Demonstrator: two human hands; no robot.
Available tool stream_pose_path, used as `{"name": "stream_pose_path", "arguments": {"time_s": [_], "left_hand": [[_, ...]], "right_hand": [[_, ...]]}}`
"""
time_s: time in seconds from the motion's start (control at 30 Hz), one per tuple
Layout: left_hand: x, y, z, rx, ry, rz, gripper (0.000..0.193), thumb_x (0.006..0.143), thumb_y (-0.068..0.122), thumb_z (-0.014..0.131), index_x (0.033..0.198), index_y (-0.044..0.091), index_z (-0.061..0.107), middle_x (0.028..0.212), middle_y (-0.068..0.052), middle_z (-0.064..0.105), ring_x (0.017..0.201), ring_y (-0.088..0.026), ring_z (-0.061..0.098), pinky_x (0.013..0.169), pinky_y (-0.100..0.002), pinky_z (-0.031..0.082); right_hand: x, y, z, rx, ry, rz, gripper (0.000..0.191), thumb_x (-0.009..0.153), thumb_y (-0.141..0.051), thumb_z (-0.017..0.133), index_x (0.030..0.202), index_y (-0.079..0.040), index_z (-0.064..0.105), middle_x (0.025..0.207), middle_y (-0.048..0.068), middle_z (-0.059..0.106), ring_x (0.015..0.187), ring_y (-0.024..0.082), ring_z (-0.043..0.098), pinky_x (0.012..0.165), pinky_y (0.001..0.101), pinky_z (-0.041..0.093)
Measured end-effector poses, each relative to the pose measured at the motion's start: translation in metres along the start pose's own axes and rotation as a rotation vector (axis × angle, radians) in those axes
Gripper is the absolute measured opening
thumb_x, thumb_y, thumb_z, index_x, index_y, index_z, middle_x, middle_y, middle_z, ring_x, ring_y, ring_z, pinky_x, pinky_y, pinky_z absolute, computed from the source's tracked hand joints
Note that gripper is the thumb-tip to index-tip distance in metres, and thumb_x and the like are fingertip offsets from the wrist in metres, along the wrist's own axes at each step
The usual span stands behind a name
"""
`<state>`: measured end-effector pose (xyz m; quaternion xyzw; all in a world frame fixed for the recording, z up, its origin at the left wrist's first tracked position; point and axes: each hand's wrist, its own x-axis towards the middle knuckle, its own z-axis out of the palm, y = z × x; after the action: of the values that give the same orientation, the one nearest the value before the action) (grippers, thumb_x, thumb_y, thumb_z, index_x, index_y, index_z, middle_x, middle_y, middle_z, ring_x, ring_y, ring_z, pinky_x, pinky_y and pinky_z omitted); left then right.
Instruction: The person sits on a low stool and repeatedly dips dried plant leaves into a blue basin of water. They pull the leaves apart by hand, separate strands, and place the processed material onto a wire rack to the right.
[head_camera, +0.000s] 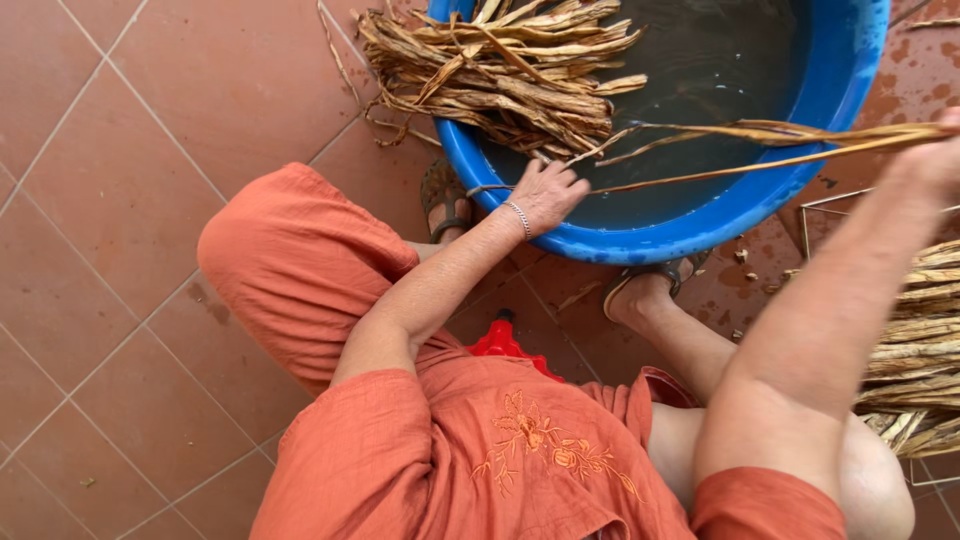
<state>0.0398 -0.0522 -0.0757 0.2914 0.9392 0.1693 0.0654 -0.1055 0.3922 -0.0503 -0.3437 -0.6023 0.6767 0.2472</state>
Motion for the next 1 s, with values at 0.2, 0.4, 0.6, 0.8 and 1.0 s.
{"name": "stream_pose_path", "arguments": {"time_s": [0.2, 0.4, 0.6, 0.8, 1.0], "left_hand": [[0.0, -0.018, -0.006, -0.002, -0.518, -0.323, 0.025, 0.093, 0.015, 0.057, 0.115, 0.016, 0.07, 0.117, -0.008, 0.068, 0.12, -0.029, 0.058, 0.097, -0.056, 0.04], [0.041, -0.036, 0.001, 0.191, 0.026, -0.102, 0.015, 0.092, 0.016, 0.061, 0.105, 0.01, 0.069, 0.116, -0.01, 0.063, 0.118, -0.03, 0.055, 0.094, -0.048, 0.044], [0.066, -0.046, 0.007, 0.453, 0.075, 0.028, 0.014, 0.085, 0.022, 0.06, 0.093, 0.013, 0.069, 0.103, -0.006, 0.065, 0.109, -0.026, 0.056, 0.096, -0.053, 0.043], [0.078, -0.035, -0.007, 0.077, 0.23, -0.095, 0.01, 0.09, 0.017, 0.065, 0.097, 0.01, 0.062, 0.098, -0.009, 0.065, 0.101, -0.029, 0.061, 0.091, -0.046, 0.048], [0.101, 0.027, -0.02, -0.619, 0.21, -0.355, 0.017, 0.096, 0.022, 0.065, 0.103, 0.009, 0.057, 0.088, -0.015, 0.071, 0.085, -0.036, 0.071, 0.075, -0.047, 0.055]], "right_hand": [[-0.131, 0.04, 0.062, -0.07, -0.474, -0.065, 0.005, 0.111, -0.013, 0.066, 0.112, -0.012, 0.062, 0.088, -0.001, 0.065, 0.074, 0.007, 0.062, 0.064, 0.0216, 0.053], [-0.229, 0.088, 0.079, -0.163, -0.628, 0.382, 0.006, 0.107, -0.016, 0.06, 0.109, -0.013, 0.066, 0.082, -0.001, 0.069, 0.069, 0.007, 0.064, 0.061, 0.021, 0.053], [-0.225, 0.094, 0.066, -0.15, -0.561, 0.464, 0.007, 0.103, -0.017, 0.067, 0.106, -0.011, 0.068, 0.07, -0.001, 0.059, 0.052, 0.008, 0.051, 0.048, 0.0252, 0.047], [-0.214, 0.067, 0.064, -0.041, -0.6, 0.491, 0.014, 0.095, -0.014, 0.078, 0.107, -0.007, 0.073, 0.068, 0.0, 0.059, 0.051, 0.01, 0.048, 0.047, 0.0267, 0.045], [-0.214, 0.04, 0.075, 0.312, -0.601, 0.574, 0.021, 0.098, -0.021, 0.069, 0.109, -0.005, 0.075, 0.098, 0.006, 0.076, 0.079, 0.014, 0.069, 0.067, 0.03, 0.058]]}}
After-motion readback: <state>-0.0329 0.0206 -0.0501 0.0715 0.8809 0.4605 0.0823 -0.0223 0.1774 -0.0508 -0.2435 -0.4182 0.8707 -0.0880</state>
